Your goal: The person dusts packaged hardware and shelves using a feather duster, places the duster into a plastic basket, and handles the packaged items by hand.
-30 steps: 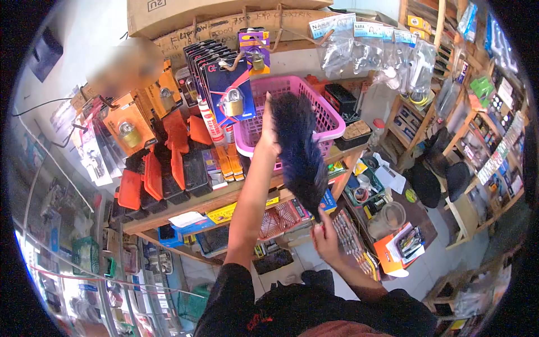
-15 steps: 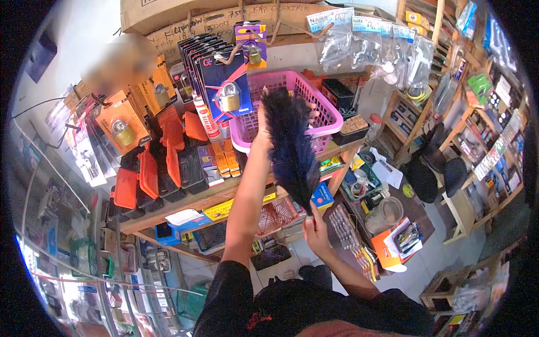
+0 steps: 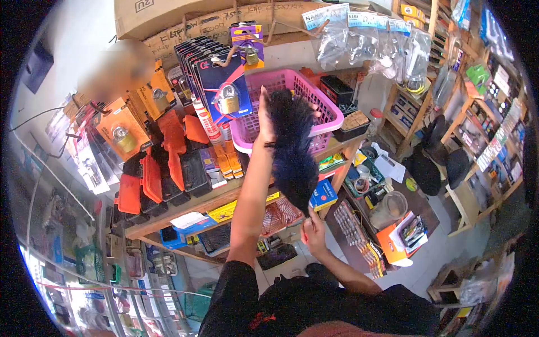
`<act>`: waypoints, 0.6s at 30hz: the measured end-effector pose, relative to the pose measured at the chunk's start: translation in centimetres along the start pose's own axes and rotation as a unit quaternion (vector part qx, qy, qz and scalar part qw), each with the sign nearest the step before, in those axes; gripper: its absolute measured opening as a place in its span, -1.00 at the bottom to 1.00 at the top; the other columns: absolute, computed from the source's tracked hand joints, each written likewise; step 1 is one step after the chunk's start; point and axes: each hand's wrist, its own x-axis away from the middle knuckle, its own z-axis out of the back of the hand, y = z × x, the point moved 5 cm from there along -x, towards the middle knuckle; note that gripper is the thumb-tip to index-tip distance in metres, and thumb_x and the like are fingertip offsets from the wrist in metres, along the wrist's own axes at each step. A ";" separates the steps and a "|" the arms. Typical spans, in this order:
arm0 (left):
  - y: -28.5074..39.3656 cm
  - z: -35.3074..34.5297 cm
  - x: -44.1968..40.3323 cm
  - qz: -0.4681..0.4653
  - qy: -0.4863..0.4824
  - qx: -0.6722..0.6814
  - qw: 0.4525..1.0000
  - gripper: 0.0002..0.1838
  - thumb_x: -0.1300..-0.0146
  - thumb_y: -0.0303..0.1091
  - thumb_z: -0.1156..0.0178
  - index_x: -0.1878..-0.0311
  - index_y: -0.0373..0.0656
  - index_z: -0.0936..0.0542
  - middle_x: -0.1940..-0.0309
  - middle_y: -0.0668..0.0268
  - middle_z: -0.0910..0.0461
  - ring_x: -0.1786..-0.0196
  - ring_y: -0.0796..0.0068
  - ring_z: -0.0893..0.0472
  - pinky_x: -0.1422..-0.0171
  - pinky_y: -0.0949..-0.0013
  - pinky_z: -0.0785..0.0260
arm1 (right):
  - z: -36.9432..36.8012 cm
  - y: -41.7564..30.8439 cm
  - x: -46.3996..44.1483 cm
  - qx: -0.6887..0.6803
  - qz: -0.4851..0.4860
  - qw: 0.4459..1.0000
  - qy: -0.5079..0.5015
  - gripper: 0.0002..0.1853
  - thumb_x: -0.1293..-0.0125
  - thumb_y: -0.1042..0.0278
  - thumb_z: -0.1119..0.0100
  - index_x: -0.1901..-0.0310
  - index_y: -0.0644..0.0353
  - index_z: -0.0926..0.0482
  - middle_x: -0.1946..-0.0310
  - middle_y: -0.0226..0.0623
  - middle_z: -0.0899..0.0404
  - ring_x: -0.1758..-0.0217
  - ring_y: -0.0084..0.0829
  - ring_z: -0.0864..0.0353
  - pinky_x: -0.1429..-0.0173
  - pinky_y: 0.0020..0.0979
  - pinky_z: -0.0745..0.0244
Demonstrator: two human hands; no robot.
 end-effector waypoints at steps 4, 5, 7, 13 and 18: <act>0.0 -0.6 0.7 0.007 0.030 -0.006 1.000 -0.03 -0.21 0.56 0.19 -0.08 -0.33 -0.52 -0.02 -0.23 -0.56 -0.05 -0.25 -0.58 -0.27 -0.16 -0.38 | 1.0 -0.7 -0.2 0.039 0.033 0.998 0.029 -0.36 -0.53 0.10 0.04 -0.49 0.24 -0.08 0.61 -0.49 -0.32 0.70 -0.70 -0.22 0.63 -0.60 -0.15; 0.2 0.0 0.7 -0.023 0.136 -0.033 0.990 -0.03 -0.21 0.55 0.20 -0.09 -0.32 -0.52 -0.02 -0.24 -0.56 -0.06 -0.25 -0.58 -0.28 -0.17 -0.37 | 1.8 -1.2 -0.8 0.026 0.023 0.998 0.052 -0.36 -0.53 0.10 0.04 -0.49 0.24 -0.09 0.61 -0.49 -0.32 0.71 -0.70 -0.21 0.64 -0.59 -0.15; 0.1 1.5 0.5 -0.016 0.251 -0.049 0.967 -0.01 -0.21 0.56 0.22 -0.11 -0.34 -0.50 -0.03 -0.24 -0.56 -0.07 -0.27 -0.57 -0.28 -0.20 -0.36 | 2.4 -1.9 -1.4 0.004 0.018 0.996 0.084 -0.39 -0.53 0.10 0.04 -0.47 0.22 -0.15 0.62 -0.51 -0.31 0.72 -0.70 -0.19 0.64 -0.59 -0.13; -0.1 0.2 0.2 0.029 0.006 0.006 1.000 0.02 -0.15 0.60 0.17 -0.07 -0.34 -0.54 0.00 -0.17 -0.59 -0.12 -0.22 -0.56 -0.27 -0.14 -0.38 | 2.4 -1.5 0.0 0.057 0.044 0.997 0.035 -0.44 -0.52 0.15 0.00 -0.44 0.23 -0.23 0.62 -0.54 -0.27 0.68 -0.72 -0.21 0.63 -0.61 -0.11; 0.4 -1.4 1.4 -0.012 0.240 -0.106 0.965 -0.14 -0.34 0.43 0.23 -0.16 -0.27 -0.52 -0.06 0.00 -0.61 -0.15 0.12 -0.59 -0.30 0.14 -0.40 | 3.7 -2.7 -0.8 0.086 0.055 0.993 0.059 -0.46 -0.52 0.21 0.00 -0.43 0.25 -0.23 0.59 -0.54 -0.30 0.66 -0.71 -0.20 0.61 -0.60 -0.10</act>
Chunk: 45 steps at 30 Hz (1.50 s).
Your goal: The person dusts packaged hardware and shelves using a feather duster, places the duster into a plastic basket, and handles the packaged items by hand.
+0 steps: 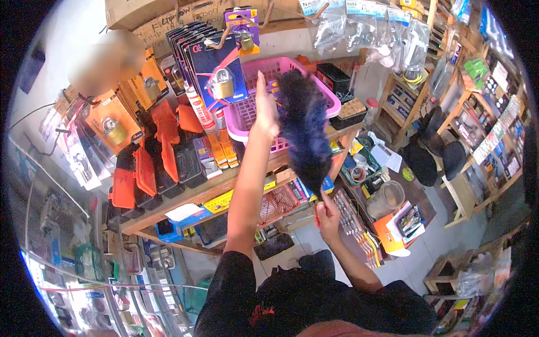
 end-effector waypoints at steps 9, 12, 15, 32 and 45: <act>-0.2 0.2 -0.8 0.018 -0.004 0.083 0.996 -0.09 -0.32 0.45 0.25 -0.21 -0.31 -0.48 -0.08 -0.09 -0.58 -0.06 -0.05 -0.60 -0.30 -0.01 -0.38 | 0.2 0.4 -1.2 0.029 0.026 0.999 -0.007 -0.47 -0.52 0.29 0.03 -0.44 0.28 -0.22 0.65 -0.57 -0.26 0.65 -0.72 -0.20 0.58 -0.61 -0.10; -0.4 -0.4 -0.5 0.043 -0.091 0.088 0.991 -0.06 -0.30 0.49 0.34 -0.07 -0.31 -0.54 0.00 -0.12 -0.61 -0.02 -0.05 -0.61 -0.25 -0.03 -0.41 | 0.3 4.3 0.7 0.069 0.057 0.996 -0.005 -0.45 -0.51 0.27 0.01 -0.43 0.31 -0.21 0.65 -0.57 -0.26 0.63 -0.72 -0.21 0.57 -0.60 -0.10; -0.6 -0.2 -0.7 0.022 -0.096 0.023 0.995 -0.01 -0.25 0.56 0.38 0.10 -0.32 -0.58 0.19 -0.12 -0.66 0.06 -0.07 -0.64 -0.21 -0.03 -0.44 | 0.6 5.5 2.6 0.031 -0.021 0.999 0.017 -0.47 -0.43 0.39 -0.04 -0.40 0.29 -0.30 0.53 -0.59 -0.29 0.52 -0.72 -0.23 0.43 -0.61 -0.18; -0.2 0.7 -1.4 -0.004 -0.088 0.021 0.996 -0.10 -0.33 0.47 0.36 0.05 -0.33 -0.49 0.16 -0.15 -0.63 0.05 -0.17 -0.65 -0.05 -0.14 -0.51 | 0.9 8.4 4.5 0.152 0.063 0.986 -0.020 -0.42 -0.43 0.41 0.03 -0.43 0.41 -0.17 0.57 -0.57 -0.28 0.55 -0.75 -0.19 0.49 -0.59 -0.13; -0.5 2.3 -3.1 0.035 -0.134 0.111 0.984 -0.10 -0.30 0.48 0.32 0.05 -0.33 -0.50 0.09 -0.24 -0.59 -0.02 -0.35 -0.58 -0.21 -0.28 -0.38 | 1.2 3.6 3.8 0.179 0.087 0.980 0.032 -0.50 -0.33 0.43 -0.07 -0.31 0.32 -0.42 0.60 -0.49 -0.27 0.57 -0.63 -0.21 0.49 -0.48 -0.16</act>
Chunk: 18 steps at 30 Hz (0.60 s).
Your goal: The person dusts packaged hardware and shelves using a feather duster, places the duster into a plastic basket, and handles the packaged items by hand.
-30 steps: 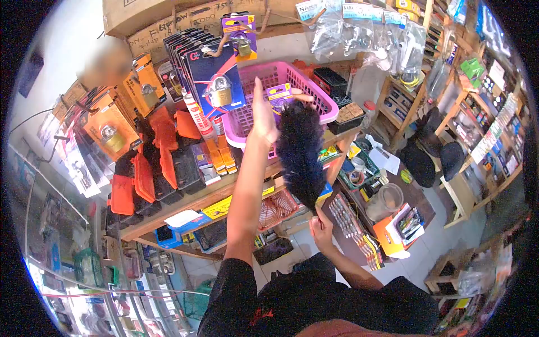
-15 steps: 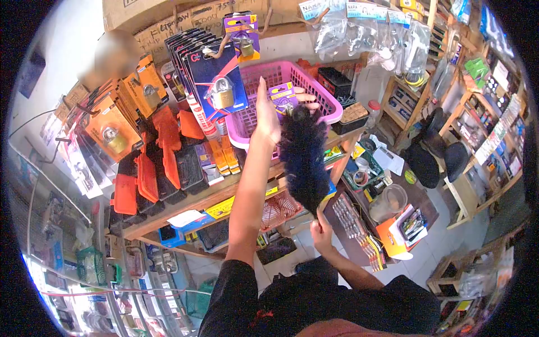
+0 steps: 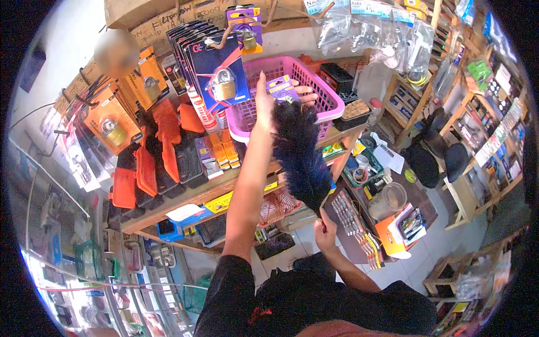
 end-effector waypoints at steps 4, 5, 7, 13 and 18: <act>-0.7 -0.9 0.6 0.006 -0.051 0.026 0.998 -0.15 -0.27 0.47 0.21 0.01 -0.25 -0.56 0.07 -0.13 -0.62 -0.08 -0.25 -0.57 -0.22 -0.24 -0.38 | 0.4 -2.1 -2.9 -0.014 -0.014 0.999 -0.043 -0.49 -0.41 0.39 -0.07 -0.35 0.38 -0.33 0.53 -0.52 -0.38 0.55 -0.70 -0.23 0.46 -0.57 -0.19; -0.8 -0.8 0.4 0.008 -0.068 0.040 0.997 -0.15 -0.26 0.47 0.19 -0.01 -0.24 -0.56 0.06 -0.11 -0.63 -0.09 -0.23 -0.57 -0.23 -0.24 -0.38 | 0.7 -3.3 -3.7 -0.007 -0.014 0.999 -0.039 -0.49 -0.42 0.38 -0.06 -0.36 0.36 -0.32 0.52 -0.53 -0.38 0.55 -0.71 -0.23 0.46 -0.57 -0.19; -0.8 0.0 -0.1 0.008 -0.089 0.094 0.991 -0.07 -0.17 0.55 0.14 -0.10 -0.23 -0.55 -0.02 -0.12 -0.59 -0.14 -0.21 -0.54 -0.27 -0.27 -0.34 | 1.1 -5.4 -5.0 0.006 -0.015 0.999 -0.033 -0.48 -0.44 0.37 -0.04 -0.38 0.32 -0.31 0.51 -0.54 -0.38 0.55 -0.71 -0.23 0.45 -0.59 -0.18; -0.9 -0.4 0.4 0.009 -0.084 0.023 0.996 0.03 -0.12 0.61 0.16 -0.25 -0.24 -0.45 -0.22 -0.16 -0.46 -0.21 -0.26 -0.48 -0.31 -0.31 -0.29 | -0.8 -3.9 -4.4 -0.061 -0.028 0.996 -0.055 -0.47 -0.46 0.35 -0.02 -0.41 0.29 -0.28 0.50 -0.60 -0.32 0.51 -0.76 -0.21 0.44 -0.64 -0.15; -1.0 -1.1 1.0 -0.046 -0.044 0.050 0.997 -0.12 -0.23 0.51 0.20 -0.26 -0.10 -0.45 -0.18 -0.17 -0.48 -0.17 -0.19 -0.53 -0.33 -0.27 -0.28 | 1.1 -3.6 -5.9 -0.057 -0.078 0.995 -0.011 -0.50 -0.41 0.31 -0.07 -0.34 0.25 -0.40 0.41 -0.47 -0.45 0.41 -0.70 -0.27 0.32 -0.58 -0.24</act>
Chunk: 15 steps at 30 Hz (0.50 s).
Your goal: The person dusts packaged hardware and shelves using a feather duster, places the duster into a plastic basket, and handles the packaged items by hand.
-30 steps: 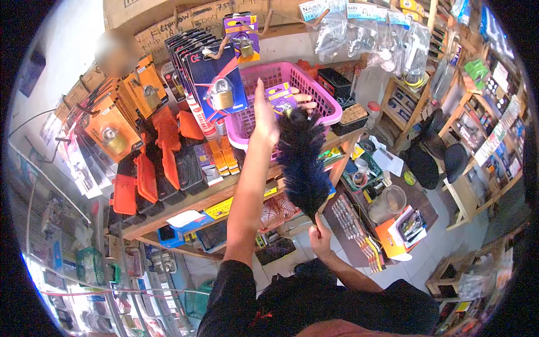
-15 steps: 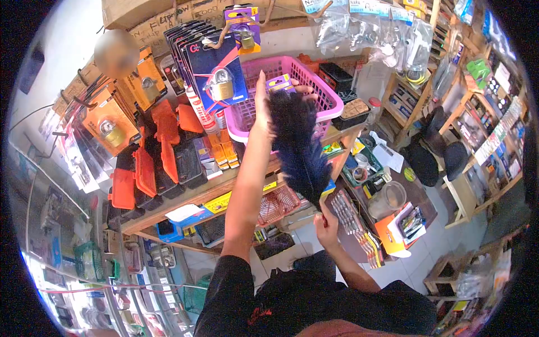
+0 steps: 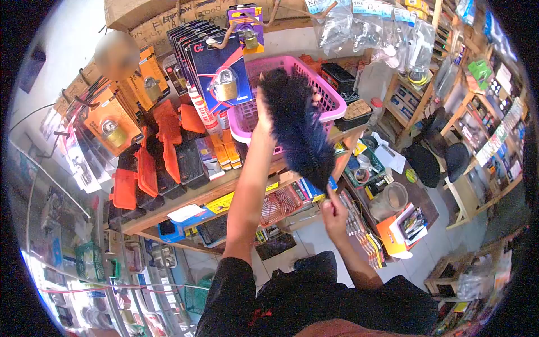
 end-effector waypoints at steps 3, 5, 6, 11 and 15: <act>0.2 -1.1 -0.4 0.014 0.006 -0.025 1.000 -0.14 -0.28 0.44 0.22 -0.30 -0.13 -0.42 -0.20 -0.14 -0.47 -0.20 -0.14 -0.52 -0.36 -0.18 -0.30 | 0.3 -0.6 -0.7 0.007 -0.012 1.000 0.003 -0.51 -0.41 0.31 -0.08 -0.33 0.27 -0.41 0.43 -0.50 -0.41 0.41 -0.69 -0.25 0.34 -0.55 -0.24; -0.3 1.9 -0.4 0.081 -0.103 -0.020 0.991 -0.06 -0.20 0.51 0.16 -0.38 -0.11 -0.34 -0.23 -0.09 -0.45 -0.23 -0.23 -0.48 -0.35 -0.27 -0.27 | -0.5 -0.7 -0.5 0.030 0.066 0.997 -0.031 -0.50 -0.42 0.32 -0.06 -0.35 0.31 -0.37 0.46 -0.53 -0.39 0.46 -0.71 -0.25 0.38 -0.58 -0.21; -0.1 2.0 -0.8 0.063 -0.065 -0.105 0.990 -0.03 -0.18 0.52 0.15 -0.37 -0.14 -0.34 -0.21 -0.09 -0.47 -0.22 -0.20 -0.49 -0.36 -0.22 -0.29 | -0.7 -0.5 -0.6 0.045 0.091 0.994 -0.049 -0.49 -0.43 0.35 -0.04 -0.37 0.32 -0.33 0.49 -0.55 -0.36 0.51 -0.73 -0.24 0.43 -0.60 -0.19; 0.0 -1.8 0.0 0.024 -0.028 -0.047 0.998 0.03 -0.10 0.55 0.06 -0.31 -0.25 -0.39 -0.12 -0.05 -0.55 -0.14 -0.07 -0.56 -0.33 -0.09 -0.34 | -0.5 -1.3 -2.6 -0.040 0.044 0.998 -0.013 -0.50 -0.42 0.30 -0.10 -0.34 0.29 -0.39 0.39 -0.53 -0.43 0.41 -0.70 -0.27 0.32 -0.61 -0.22; -0.2 0.6 -0.6 0.077 -0.033 -0.357 0.930 -0.03 -0.16 0.52 0.10 -0.37 -0.14 -0.36 -0.19 -0.09 -0.50 -0.19 -0.11 -0.53 -0.35 -0.12 -0.34 | -1.9 -2.4 -2.5 -0.054 0.021 0.997 -0.043 -0.51 -0.42 0.35 -0.09 -0.34 0.28 -0.39 0.44 -0.57 -0.38 0.43 -0.74 -0.24 0.33 -0.63 -0.22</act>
